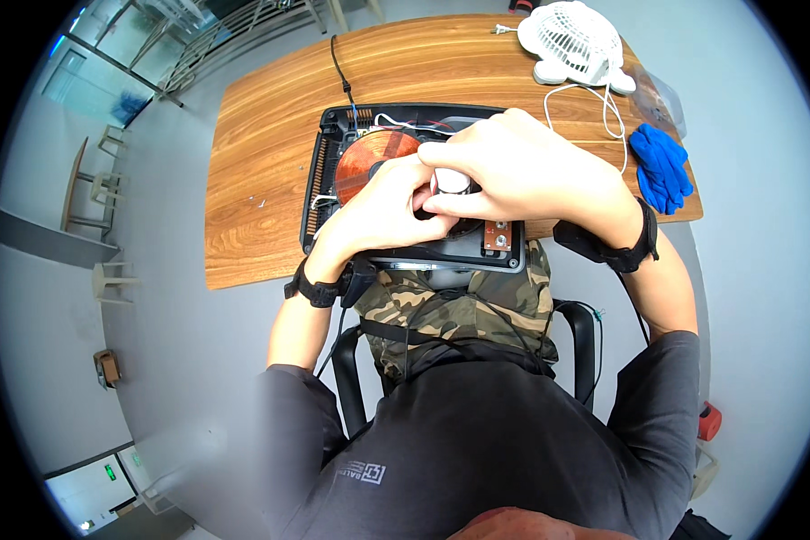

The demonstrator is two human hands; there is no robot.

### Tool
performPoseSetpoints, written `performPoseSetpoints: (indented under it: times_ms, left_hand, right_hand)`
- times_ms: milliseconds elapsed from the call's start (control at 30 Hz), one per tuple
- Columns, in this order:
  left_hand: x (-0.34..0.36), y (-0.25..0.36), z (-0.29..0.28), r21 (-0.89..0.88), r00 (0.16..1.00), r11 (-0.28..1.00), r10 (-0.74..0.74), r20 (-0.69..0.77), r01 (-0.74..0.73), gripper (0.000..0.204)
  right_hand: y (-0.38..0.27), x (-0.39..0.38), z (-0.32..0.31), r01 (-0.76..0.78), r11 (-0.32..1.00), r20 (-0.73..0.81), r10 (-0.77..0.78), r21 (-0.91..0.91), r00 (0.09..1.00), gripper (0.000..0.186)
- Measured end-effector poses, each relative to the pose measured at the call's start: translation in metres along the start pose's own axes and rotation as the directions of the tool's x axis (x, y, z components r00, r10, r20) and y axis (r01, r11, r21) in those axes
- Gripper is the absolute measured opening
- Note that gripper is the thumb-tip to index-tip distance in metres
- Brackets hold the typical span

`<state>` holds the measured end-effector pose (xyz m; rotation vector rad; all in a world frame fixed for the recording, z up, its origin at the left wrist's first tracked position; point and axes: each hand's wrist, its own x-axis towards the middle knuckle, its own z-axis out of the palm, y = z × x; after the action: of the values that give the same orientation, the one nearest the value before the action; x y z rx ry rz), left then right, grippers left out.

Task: The person uses a screwdriver to tighten screws on the internal components of an open electronic device. They adjust wires and reposition the device casing while working at a wooden table.

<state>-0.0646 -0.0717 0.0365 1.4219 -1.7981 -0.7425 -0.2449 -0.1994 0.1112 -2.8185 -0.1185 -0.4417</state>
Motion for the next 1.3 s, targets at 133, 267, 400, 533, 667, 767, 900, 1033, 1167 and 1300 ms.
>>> performPoseSetpoints:
  times_ms: [133, 267, 400, 533, 667, 767, 900, 1033, 1167, 1300]
  left_hand:
    - [0.002, 0.007, 0.008, 0.051, 0.982, 0.995, 0.094, -0.163, -0.087, 0.030]
    - [-0.004, 0.003, -0.001, 0.070, 0.999, 0.998, -0.007, -0.046, 0.010, 0.026]
    - [0.000, 0.006, -0.003, -0.035, 0.999, 0.999, -0.038, 0.025, 0.039, 0.028]
    - [0.005, 0.004, -0.007, -0.011, 0.993, 0.996, 0.084, -0.082, -0.085, 0.032]
    - [-0.001, 0.003, -0.004, 0.081, 0.990, 0.993, 0.089, -0.110, -0.081, 0.033]
    - [-0.006, 0.003, -0.010, 0.062, 0.998, 0.996, -0.062, -0.021, 0.063, 0.031]
    - [0.002, 0.010, -0.009, 0.043, 0.987, 0.987, -0.154, 0.054, 0.152, 0.027]
    - [0.003, 0.017, -0.005, -0.038, 0.992, 0.999, 0.016, -0.121, -0.021, 0.035]
    - [-0.001, -0.001, 0.000, 0.066, 0.985, 0.993, 0.104, -0.139, -0.095, 0.037]
    - [-0.004, 0.013, -0.005, 0.037, 0.997, 0.997, -0.059, -0.057, 0.061, 0.031]
  right_hand:
    - [0.000, 0.000, 0.002, -0.040, 0.993, 0.018, 0.043, -0.111, 0.999, 0.039]
    - [-0.002, -0.005, -0.001, 0.044, 0.999, -0.048, -0.045, -0.027, 0.998, 0.039]
    - [0.003, -0.004, -0.005, 0.012, 0.999, 0.021, -0.013, 0.047, 1.000, 0.031]
    - [0.003, 0.003, 0.001, -0.082, 0.997, 0.056, 0.081, 0.016, 0.995, 0.034]
    - [-0.004, 0.002, 0.001, -0.069, 0.997, 0.052, 0.071, -0.035, 0.996, 0.038]
    - [-0.008, 0.000, -0.007, 0.013, 1.000, -0.017, -0.013, 0.005, 1.000, 0.031]
    - [-0.006, 0.001, -0.005, 0.015, 0.999, -0.026, -0.014, 0.032, 1.000, 0.024]
    - [-0.003, 0.002, 0.002, -0.009, 0.997, -0.050, 0.005, -0.074, 0.999, 0.029]
    - [-0.010, 0.004, -0.001, -0.076, 0.984, 0.018, 0.080, -0.163, 0.997, 0.038]
    - [-0.006, -0.001, -0.003, 0.081, 0.994, -0.057, -0.085, -0.077, 0.995, 0.042]
